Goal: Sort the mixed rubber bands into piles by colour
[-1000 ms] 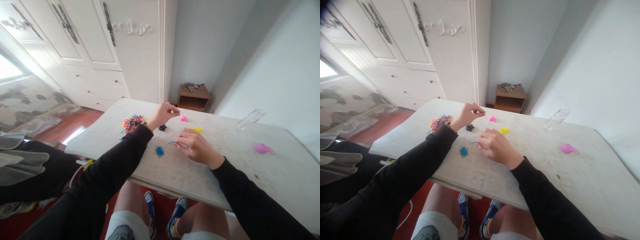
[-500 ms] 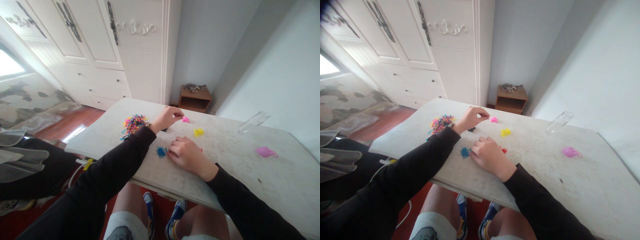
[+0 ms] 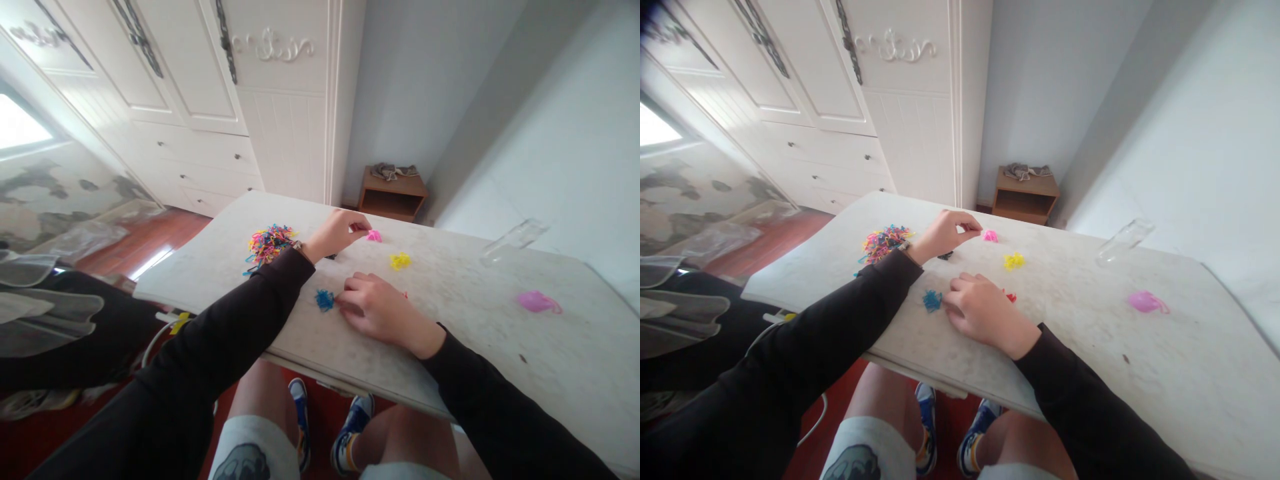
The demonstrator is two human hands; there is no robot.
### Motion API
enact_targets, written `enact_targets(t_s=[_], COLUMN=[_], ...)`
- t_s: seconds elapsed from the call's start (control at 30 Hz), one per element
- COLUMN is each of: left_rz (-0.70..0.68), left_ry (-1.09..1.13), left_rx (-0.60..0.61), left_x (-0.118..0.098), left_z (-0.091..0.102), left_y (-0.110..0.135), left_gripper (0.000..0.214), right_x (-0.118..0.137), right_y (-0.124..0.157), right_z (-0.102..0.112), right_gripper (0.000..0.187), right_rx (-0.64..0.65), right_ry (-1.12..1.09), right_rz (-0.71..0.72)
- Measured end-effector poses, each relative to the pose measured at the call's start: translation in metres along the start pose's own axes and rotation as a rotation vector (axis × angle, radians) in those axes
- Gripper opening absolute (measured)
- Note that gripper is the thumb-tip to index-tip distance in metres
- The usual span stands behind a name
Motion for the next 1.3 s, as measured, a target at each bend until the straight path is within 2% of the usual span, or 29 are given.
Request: enact_targets(t_s=[0.27, 0.47, 0.67, 0.97, 1.17, 1.3], left_rz=[0.017, 0.141, 0.241, 0.318, 0.333, 0.330], left_ry=[-0.012, 0.039, 0.054, 0.140, 0.249, 0.223], left_rx=[-0.003, 0.118, 0.162, 0.357, 0.455, 0.462], left_x=[0.001, 0.016, 0.035, 0.060, 0.057, 0.056], left_z=[0.006, 0.013, 0.018, 0.008, -0.007, -0.010], left_y=[0.000, 0.002, 0.009, 0.024, 0.029, 0.030], left_gripper=[0.014, 0.022, 0.015, 0.023, 0.028, 0.031], right_x=[-0.004, -0.008, -0.012, -0.011, -0.010, -0.011], right_y=[0.000, 0.000, 0.000, 0.002, 0.003, 0.003], right_z=[-0.002, 0.007, 0.011, 0.014, 0.016, 0.017], right_gripper=[0.012, 0.013, 0.012, 0.014, 0.015, 0.015], right_rx=[0.002, -0.016, -0.019, -0.033, -0.052, -0.051], right_ry=[0.008, -0.007, -0.021, -0.020, -0.057, -0.048], right_rz=[-0.007, -0.026, -0.039, -0.042, -0.030, -0.041])
Point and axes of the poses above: each hand's wrist, its own y-axis away from the middle knuckle, its own z-axis out of the back of the hand, x = y × z, the point moved 10 cm from there along -y, towards the middle knuckle, and after that the axes turned 9 degrees about -z, right-handed, at the moved point
